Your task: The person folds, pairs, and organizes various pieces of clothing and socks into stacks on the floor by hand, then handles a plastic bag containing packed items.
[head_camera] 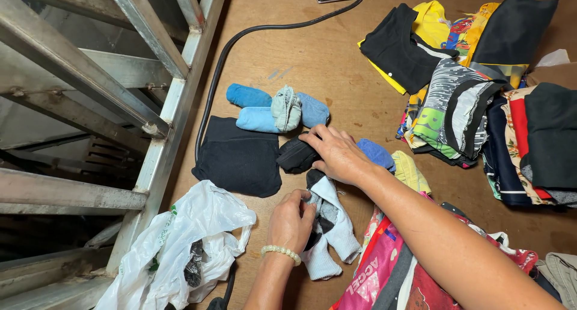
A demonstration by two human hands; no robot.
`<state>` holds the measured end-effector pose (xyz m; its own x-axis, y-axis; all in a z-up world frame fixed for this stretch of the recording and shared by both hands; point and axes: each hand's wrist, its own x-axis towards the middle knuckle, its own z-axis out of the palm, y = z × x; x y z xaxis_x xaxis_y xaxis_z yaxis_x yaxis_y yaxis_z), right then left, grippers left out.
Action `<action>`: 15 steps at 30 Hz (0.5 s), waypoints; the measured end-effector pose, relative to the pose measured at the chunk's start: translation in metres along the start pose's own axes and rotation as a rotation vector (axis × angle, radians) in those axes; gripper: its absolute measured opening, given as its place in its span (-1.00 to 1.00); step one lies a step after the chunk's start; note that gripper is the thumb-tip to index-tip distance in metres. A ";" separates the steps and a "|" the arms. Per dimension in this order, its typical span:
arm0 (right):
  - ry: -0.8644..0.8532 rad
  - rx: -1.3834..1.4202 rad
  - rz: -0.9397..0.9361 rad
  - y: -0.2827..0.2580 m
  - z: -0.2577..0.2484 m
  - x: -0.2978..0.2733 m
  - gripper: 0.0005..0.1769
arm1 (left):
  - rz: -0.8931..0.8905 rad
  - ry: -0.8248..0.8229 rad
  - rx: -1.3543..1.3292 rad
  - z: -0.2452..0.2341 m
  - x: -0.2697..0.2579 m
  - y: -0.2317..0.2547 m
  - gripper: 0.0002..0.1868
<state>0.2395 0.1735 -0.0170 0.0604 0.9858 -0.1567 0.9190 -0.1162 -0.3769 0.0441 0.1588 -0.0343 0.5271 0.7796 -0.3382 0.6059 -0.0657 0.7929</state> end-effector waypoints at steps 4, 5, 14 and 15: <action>0.011 0.030 -0.013 0.002 -0.001 -0.002 -0.15 | 0.026 0.021 -0.006 0.000 0.000 0.000 -0.71; 0.041 0.010 -0.031 0.002 0.000 -0.002 -0.17 | 0.028 0.021 -0.007 0.001 0.000 -0.001 -0.71; 0.147 0.074 -0.031 0.004 -0.003 0.013 -0.37 | -0.013 0.019 -0.025 -0.001 0.001 0.002 -0.72; 0.263 0.124 -0.091 0.005 -0.006 0.018 -0.34 | -0.023 0.026 -0.041 -0.002 0.000 0.003 -0.72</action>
<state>0.2474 0.1919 -0.0160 0.0938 0.9885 0.1187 0.8717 -0.0239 -0.4895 0.0449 0.1600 -0.0316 0.4976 0.7965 -0.3436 0.5925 -0.0228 0.8052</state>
